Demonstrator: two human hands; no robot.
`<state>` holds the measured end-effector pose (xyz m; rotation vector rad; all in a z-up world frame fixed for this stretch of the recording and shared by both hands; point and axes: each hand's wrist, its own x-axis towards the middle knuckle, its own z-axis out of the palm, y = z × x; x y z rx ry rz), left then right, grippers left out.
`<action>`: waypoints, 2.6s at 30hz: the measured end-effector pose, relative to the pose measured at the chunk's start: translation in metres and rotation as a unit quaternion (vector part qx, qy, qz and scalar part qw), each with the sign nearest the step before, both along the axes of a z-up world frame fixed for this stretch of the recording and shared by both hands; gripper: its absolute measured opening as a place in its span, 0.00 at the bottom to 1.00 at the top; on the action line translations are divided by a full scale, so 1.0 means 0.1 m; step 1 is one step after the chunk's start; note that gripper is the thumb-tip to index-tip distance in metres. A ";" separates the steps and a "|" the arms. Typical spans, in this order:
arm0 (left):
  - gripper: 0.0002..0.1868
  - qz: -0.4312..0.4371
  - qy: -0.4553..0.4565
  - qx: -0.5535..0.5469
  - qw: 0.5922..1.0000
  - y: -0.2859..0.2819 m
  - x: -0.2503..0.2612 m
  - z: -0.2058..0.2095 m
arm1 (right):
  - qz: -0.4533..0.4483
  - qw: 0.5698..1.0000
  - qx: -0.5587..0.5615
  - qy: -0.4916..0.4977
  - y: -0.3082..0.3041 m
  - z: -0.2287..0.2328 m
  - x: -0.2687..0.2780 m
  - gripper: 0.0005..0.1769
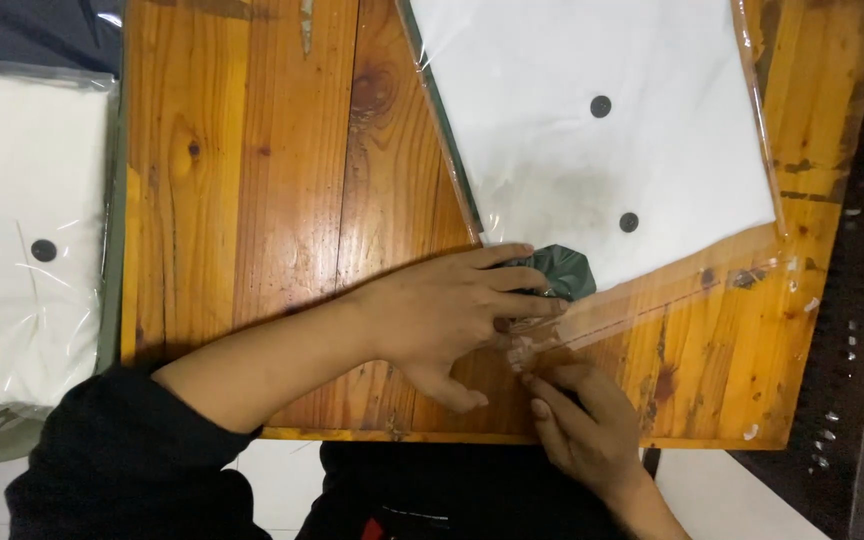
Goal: The person is folding green and white shirts and placing them into clear plastic bags for packaging.
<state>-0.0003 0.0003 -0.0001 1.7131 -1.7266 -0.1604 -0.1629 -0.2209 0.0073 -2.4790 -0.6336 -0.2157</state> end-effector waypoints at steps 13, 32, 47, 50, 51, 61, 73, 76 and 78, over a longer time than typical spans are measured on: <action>0.40 0.007 0.002 0.028 1.000 -0.01 -0.03 -0.01 | 0.040 0.998 -0.035 -0.028 0.09 0.00 0.08 0.17; 0.26 0.009 -0.030 0.041 0.999 -0.01 -0.01 0.02 | 0.019 1.000 -0.021 -0.010 -0.02 -0.13 -0.05 0.13; 0.30 -0.004 -0.089 0.133 0.987 -0.05 -0.03 0.09 | 0.008 0.997 -0.074 -0.036 -0.01 -0.15 -0.08 0.20; 0.30 0.001 -0.102 0.113 0.988 -0.05 -0.03 0.08 | -0.028 0.999 -0.037 -0.028 -0.08 -0.17 -0.19 0.15; 0.31 -0.004 -0.097 0.125 0.987 -0.05 -0.03 0.09 | -0.060 0.998 -0.002 -0.035 -0.07 -0.13 -0.18 0.08; 0.33 -0.003 -0.031 0.075 0.997 -0.01 -0.02 0.01 | -0.069 0.996 -0.058 -0.015 0.07 0.03 0.15 0.09; 0.30 -0.007 -0.042 0.097 0.994 -0.02 -0.04 0.02 | -0.062 0.991 -0.106 0.047 0.06 -0.06 0.10 0.06; 0.29 0.004 -0.049 0.085 0.995 -0.03 -0.06 0.02 | -0.049 0.994 -0.081 0.047 0.03 -0.08 0.07 0.06; 0.28 -0.003 -0.066 0.097 0.993 -0.02 -0.04 0.06 | -0.048 0.995 -0.030 0.077 -0.05 -0.07 0.04 0.05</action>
